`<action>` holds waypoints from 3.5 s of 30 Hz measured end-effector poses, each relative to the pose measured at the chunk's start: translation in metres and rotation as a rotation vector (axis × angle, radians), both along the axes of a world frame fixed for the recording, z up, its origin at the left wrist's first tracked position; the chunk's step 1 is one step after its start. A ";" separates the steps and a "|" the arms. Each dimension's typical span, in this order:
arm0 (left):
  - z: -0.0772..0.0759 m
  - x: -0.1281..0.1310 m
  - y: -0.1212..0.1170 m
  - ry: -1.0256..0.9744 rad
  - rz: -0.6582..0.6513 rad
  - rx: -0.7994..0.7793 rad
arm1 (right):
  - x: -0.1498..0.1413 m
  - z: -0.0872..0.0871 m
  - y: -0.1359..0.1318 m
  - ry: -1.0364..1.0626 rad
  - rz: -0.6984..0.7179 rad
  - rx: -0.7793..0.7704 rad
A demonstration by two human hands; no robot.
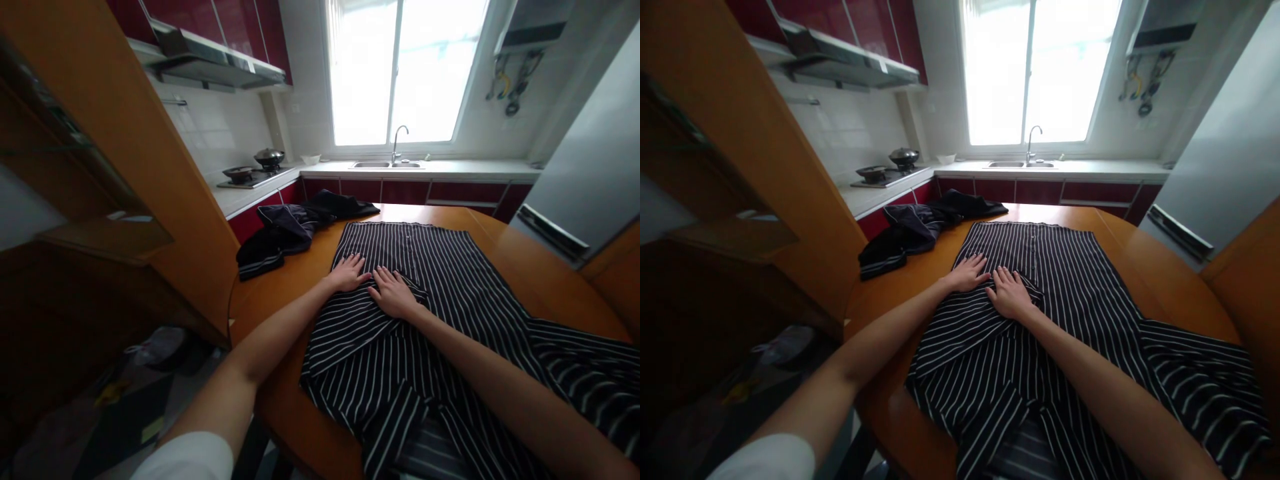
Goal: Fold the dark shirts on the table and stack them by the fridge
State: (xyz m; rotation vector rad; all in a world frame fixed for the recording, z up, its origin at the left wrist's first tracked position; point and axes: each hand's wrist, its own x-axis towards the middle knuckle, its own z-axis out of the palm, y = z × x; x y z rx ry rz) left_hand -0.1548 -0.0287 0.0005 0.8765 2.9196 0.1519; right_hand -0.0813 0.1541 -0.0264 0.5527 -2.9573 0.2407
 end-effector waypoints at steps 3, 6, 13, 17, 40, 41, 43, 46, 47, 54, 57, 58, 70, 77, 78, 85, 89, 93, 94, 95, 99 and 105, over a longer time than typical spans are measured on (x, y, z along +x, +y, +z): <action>-0.003 -0.016 -0.017 0.025 0.084 0.016 | 0.000 0.000 0.001 0.001 0.003 -0.003; 0.004 -0.020 -0.033 0.062 0.127 0.028 | 0.001 0.001 0.001 0.012 0.008 -0.012; 0.013 0.053 -0.031 0.155 -0.171 0.138 | 0.003 0.001 0.001 0.018 0.009 -0.035; 0.004 0.109 -0.042 0.078 -0.270 0.093 | 0.001 -0.003 0.002 0.022 0.019 -0.033; 0.033 0.241 -0.119 0.066 -0.056 0.412 | -0.002 -0.009 0.006 0.017 0.020 -0.031; 0.030 0.245 -0.117 0.086 -0.053 0.394 | -0.002 -0.009 0.006 0.014 0.020 -0.032; 0.024 0.249 -0.112 0.120 -0.061 0.381 | -0.002 -0.009 0.006 0.011 0.019 -0.029; 0.021 0.249 -0.108 0.159 -0.103 0.387 | -0.001 -0.007 0.005 0.016 0.019 -0.026; 0.021 0.249 -0.107 0.171 -0.116 0.391 | -0.001 -0.005 0.005 0.024 0.018 -0.031; 0.029 0.253 -0.119 0.256 -0.136 0.343 | 0.008 0.006 0.001 0.124 0.079 -0.107; 0.030 0.256 -0.126 0.221 -0.153 0.263 | 0.008 0.002 -0.001 0.107 0.126 -0.105; 0.031 0.256 -0.128 0.196 -0.154 0.244 | 0.008 0.000 -0.001 0.089 0.131 -0.102; 0.038 0.215 -0.071 0.135 -0.092 0.375 | 0.027 0.016 -0.021 0.112 0.340 -0.204; -0.002 0.200 -0.064 0.109 -0.153 0.063 | 0.045 0.014 -0.029 -0.042 0.528 -0.134; -0.004 0.200 -0.066 0.116 -0.152 0.051 | 0.042 0.014 -0.028 -0.059 0.528 -0.120; -0.005 0.200 -0.068 0.129 -0.134 0.017 | -0.004 0.014 0.000 -0.091 0.472 -0.068; -0.005 0.198 -0.067 0.121 -0.127 0.021 | -0.015 0.018 0.016 -0.080 0.411 -0.069; -0.003 0.199 -0.069 0.092 -0.123 0.022 | -0.012 0.020 0.024 0.062 0.279 -0.106; -0.001 0.198 -0.070 0.067 -0.122 0.012 | -0.011 0.018 0.025 0.079 0.243 -0.109; 0.002 0.197 -0.070 0.032 -0.121 -0.003 | -0.011 0.017 0.025 0.077 0.214 -0.107; 0.022 0.181 -0.058 -0.060 -0.144 -0.047 | -0.011 0.009 0.027 -0.009 0.154 -0.084; 0.022 0.118 0.000 0.063 -0.158 0.089 | -0.011 0.009 0.026 -0.007 0.149 -0.073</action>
